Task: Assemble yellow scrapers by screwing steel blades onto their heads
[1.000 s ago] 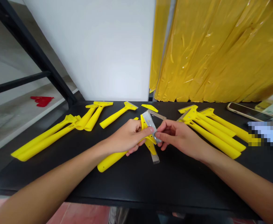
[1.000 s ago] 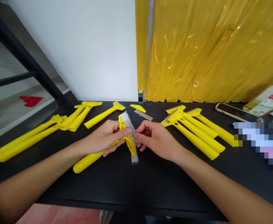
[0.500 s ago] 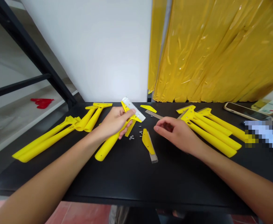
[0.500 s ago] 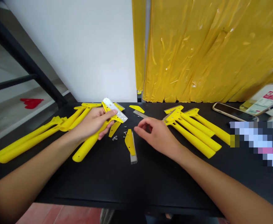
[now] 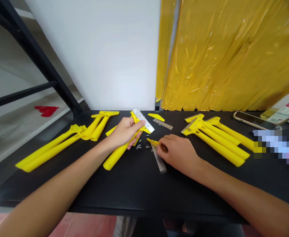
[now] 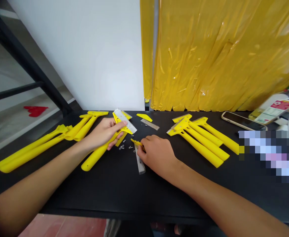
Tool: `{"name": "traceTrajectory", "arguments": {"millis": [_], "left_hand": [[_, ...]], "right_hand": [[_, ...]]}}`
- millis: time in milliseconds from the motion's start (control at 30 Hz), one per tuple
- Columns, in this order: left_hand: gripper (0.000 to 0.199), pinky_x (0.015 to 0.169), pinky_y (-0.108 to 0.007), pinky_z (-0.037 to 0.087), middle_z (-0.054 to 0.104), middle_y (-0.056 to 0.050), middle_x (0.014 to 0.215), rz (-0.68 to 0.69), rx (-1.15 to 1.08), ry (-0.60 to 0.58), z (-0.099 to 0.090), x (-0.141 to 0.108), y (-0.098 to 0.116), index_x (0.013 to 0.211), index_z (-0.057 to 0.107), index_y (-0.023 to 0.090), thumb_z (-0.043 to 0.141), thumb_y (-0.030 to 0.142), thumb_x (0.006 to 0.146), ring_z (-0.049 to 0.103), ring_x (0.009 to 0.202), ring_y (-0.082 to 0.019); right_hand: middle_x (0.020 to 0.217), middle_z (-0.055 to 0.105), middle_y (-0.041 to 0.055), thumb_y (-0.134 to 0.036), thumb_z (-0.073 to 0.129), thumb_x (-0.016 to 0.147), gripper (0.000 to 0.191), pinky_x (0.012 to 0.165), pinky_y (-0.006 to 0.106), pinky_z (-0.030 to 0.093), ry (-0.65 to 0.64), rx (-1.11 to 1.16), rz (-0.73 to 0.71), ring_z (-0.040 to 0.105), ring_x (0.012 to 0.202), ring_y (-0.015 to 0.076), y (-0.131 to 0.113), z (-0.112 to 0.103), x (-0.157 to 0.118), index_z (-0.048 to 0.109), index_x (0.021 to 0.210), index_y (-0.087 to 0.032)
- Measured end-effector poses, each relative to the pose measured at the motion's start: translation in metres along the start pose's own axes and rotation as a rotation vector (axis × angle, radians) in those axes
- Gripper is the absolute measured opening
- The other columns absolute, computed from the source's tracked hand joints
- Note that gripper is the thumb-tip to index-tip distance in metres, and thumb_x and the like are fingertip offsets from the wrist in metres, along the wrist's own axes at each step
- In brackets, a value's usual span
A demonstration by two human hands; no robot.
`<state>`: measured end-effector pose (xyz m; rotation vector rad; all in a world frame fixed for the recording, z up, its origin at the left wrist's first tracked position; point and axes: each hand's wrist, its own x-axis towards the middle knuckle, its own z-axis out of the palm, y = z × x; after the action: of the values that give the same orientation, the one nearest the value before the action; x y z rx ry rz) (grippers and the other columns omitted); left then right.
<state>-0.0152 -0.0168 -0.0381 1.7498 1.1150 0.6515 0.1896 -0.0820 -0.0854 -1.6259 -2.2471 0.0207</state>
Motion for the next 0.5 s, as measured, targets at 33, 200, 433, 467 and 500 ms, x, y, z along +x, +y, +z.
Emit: {"name": "traceTrajectory", "arguments": {"millis": [33, 200, 433, 467, 500], "left_hand": [[0.055, 0.032, -0.02, 0.034, 0.048, 0.0, 0.035, 0.003, 0.014, -0.003, 0.0, 0.0, 0.0, 0.051, 0.047, 0.02, 0.051, 0.042, 0.101, 0.043, 0.025, -0.008], [0.052, 0.031, -0.021, 0.036, 0.048, 0.001, 0.036, -0.005, -0.022, 0.001, -0.002, 0.002, -0.003, 0.053, 0.049, 0.02, 0.053, 0.043, 0.1, 0.044, 0.026, -0.009], [0.048, 0.03, -0.021, 0.037, 0.049, 0.002, 0.04, -0.038, -0.094, 0.005, -0.001, 0.003, -0.003, 0.059, 0.049, 0.021, 0.051, 0.045, 0.1, 0.044, 0.029, -0.009], [0.048, 0.03, -0.021, 0.036, 0.049, 0.002, 0.04, -0.033, -0.091, -0.006, -0.001, 0.003, -0.003, 0.059, 0.049, 0.021, 0.05, 0.045, 0.101, 0.043, 0.029, -0.009], [0.049, 0.031, -0.02, 0.036, 0.048, 0.002, 0.039, -0.028, -0.078, -0.015, -0.001, 0.002, -0.003, 0.059, 0.049, 0.021, 0.048, 0.046, 0.102, 0.043, 0.028, -0.008]], "right_hand": [[0.084, 0.073, 0.0037, -0.026, 0.055, 0.092, 0.021, 0.064, 0.033, 0.04, 0.005, 0.053, 0.014, 0.067, 0.083, 0.0219, 0.004, -0.002, 0.001, 0.07, 0.079, -0.02], [0.076, 0.068, -0.0008, -0.035, 0.06, 0.092, 0.017, 0.062, 0.028, 0.041, -0.006, 0.596, 0.087, 0.057, 0.067, 0.0149, 0.026, -0.01, 0.009, 0.071, 0.09, -0.022], [0.08, 0.066, 0.0009, -0.037, 0.063, 0.088, 0.016, 0.064, 0.029, 0.043, -0.094, 0.763, 0.19, 0.057, 0.071, 0.0161, 0.04, -0.006, 0.014, 0.064, 0.087, -0.021], [0.079, 0.066, 0.0006, -0.036, 0.062, 0.088, 0.015, 0.063, 0.029, 0.043, -0.088, 0.761, 0.205, 0.057, 0.07, 0.016, 0.041, -0.005, 0.014, 0.061, 0.085, -0.021], [0.077, 0.065, 0.0, -0.034, 0.062, 0.088, 0.014, 0.063, 0.028, 0.043, -0.075, 0.754, 0.21, 0.057, 0.069, 0.0159, 0.042, -0.004, 0.014, 0.059, 0.085, -0.022]]}}
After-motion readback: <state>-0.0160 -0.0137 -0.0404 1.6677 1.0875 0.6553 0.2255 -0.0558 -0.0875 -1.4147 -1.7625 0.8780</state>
